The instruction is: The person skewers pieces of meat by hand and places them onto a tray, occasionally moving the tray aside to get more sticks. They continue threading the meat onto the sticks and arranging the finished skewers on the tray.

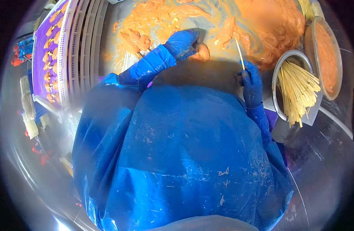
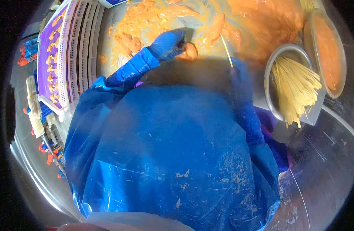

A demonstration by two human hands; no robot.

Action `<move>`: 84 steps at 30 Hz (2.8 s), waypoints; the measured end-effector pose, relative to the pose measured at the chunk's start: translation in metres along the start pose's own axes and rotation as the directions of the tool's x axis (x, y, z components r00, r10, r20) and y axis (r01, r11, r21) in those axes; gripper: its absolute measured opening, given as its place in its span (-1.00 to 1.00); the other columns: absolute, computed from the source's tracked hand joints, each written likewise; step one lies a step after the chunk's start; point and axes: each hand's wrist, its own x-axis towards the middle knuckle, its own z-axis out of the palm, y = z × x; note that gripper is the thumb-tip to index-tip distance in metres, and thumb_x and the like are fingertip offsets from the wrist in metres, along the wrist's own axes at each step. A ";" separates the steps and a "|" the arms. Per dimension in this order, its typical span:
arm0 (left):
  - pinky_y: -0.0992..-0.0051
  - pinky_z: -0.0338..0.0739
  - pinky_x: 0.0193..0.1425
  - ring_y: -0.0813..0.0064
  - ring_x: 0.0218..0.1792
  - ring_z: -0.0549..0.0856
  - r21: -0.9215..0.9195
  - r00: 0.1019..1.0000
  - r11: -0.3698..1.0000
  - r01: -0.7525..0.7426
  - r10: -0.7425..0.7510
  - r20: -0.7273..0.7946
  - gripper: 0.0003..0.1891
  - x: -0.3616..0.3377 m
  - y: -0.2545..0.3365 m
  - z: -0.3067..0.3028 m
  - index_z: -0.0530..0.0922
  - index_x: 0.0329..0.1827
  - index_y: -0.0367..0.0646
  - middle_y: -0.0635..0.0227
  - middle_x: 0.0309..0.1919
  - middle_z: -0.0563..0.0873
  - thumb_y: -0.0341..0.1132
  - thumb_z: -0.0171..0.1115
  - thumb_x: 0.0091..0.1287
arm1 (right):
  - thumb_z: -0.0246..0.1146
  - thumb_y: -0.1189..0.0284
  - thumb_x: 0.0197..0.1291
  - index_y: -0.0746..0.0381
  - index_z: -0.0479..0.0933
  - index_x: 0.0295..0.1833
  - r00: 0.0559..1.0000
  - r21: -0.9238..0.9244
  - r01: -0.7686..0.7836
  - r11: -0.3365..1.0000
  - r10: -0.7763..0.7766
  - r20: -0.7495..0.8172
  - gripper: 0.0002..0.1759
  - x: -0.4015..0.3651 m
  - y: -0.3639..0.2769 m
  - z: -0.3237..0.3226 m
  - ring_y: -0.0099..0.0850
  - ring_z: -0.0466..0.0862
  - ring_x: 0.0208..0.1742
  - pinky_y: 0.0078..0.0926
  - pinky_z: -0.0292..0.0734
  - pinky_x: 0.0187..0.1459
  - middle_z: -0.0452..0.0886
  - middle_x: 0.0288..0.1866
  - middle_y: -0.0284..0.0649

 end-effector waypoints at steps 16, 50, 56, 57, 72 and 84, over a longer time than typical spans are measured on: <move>0.23 0.52 0.14 0.12 -0.02 0.64 0.050 0.872 0.950 -0.308 0.303 -0.385 -0.71 -0.030 -0.017 0.003 0.66 0.04 -0.15 0.16 -0.10 0.69 -0.34 0.31 0.26 | 0.18 0.46 0.31 0.16 0.63 0.03 0.933 -0.117 0.297 0.948 -0.261 0.248 -0.77 0.025 -0.023 0.030 -0.13 0.65 -0.09 -0.28 0.55 -0.03 0.63 -0.15 -0.08; 0.21 0.48 0.17 0.13 0.02 0.61 -0.134 0.895 0.964 -0.229 0.154 -0.419 -0.83 -0.029 -0.031 0.034 0.74 -0.11 0.02 0.23 -0.09 0.68 -0.32 0.34 0.24 | 0.18 0.40 0.20 0.08 0.68 -0.04 0.792 -0.326 0.575 0.751 -0.410 0.453 -0.75 0.091 -0.011 0.062 -0.12 0.60 -0.07 -0.18 0.51 -0.03 0.59 -0.15 -0.11; 0.23 0.49 0.19 0.15 0.04 0.60 -0.166 0.914 0.964 -0.205 0.128 -0.386 -0.82 -0.031 -0.031 0.034 0.75 -0.10 0.04 0.24 -0.04 0.67 -0.32 0.35 0.24 | 0.16 0.40 0.16 0.02 0.65 0.02 0.724 -0.421 0.678 0.603 -0.448 0.525 -0.69 0.087 -0.018 0.070 -0.13 0.59 -0.03 -0.19 0.51 0.02 0.61 -0.12 -0.15; 0.23 0.49 0.19 0.15 0.05 0.60 -0.159 0.915 0.965 -0.210 0.136 -0.380 -0.82 -0.031 -0.032 0.035 0.75 -0.10 0.05 0.25 -0.04 0.67 -0.32 0.35 0.24 | 0.19 0.40 0.14 0.02 0.66 0.00 0.722 -0.397 0.679 0.617 -0.464 0.514 -0.70 0.084 -0.021 0.077 -0.12 0.58 -0.04 -0.20 0.51 0.01 0.60 -0.14 -0.14; 0.26 0.48 0.24 0.16 0.07 0.61 -0.160 0.889 0.955 -0.249 0.160 -0.430 -0.80 -0.033 -0.033 0.036 0.74 -0.05 0.02 0.22 -0.02 0.69 -0.32 0.30 0.29 | 0.17 0.49 0.12 0.10 0.63 -0.05 0.697 -0.338 0.682 0.649 -0.434 0.571 -0.73 0.068 -0.003 0.029 -0.09 0.57 -0.10 -0.16 0.49 -0.09 0.58 -0.19 -0.13; 0.23 0.43 0.25 0.12 0.07 0.58 -0.087 0.796 0.995 -0.043 -0.019 -0.605 -0.63 -0.048 -0.043 0.038 0.66 0.11 -0.01 0.19 0.05 0.67 -0.37 0.26 0.20 | 0.26 0.48 0.22 0.23 0.62 -0.10 0.929 -0.491 0.365 0.791 -0.348 0.129 -0.85 0.020 0.027 -0.027 -0.15 0.60 -0.14 -0.30 0.48 -0.05 0.61 -0.22 -0.11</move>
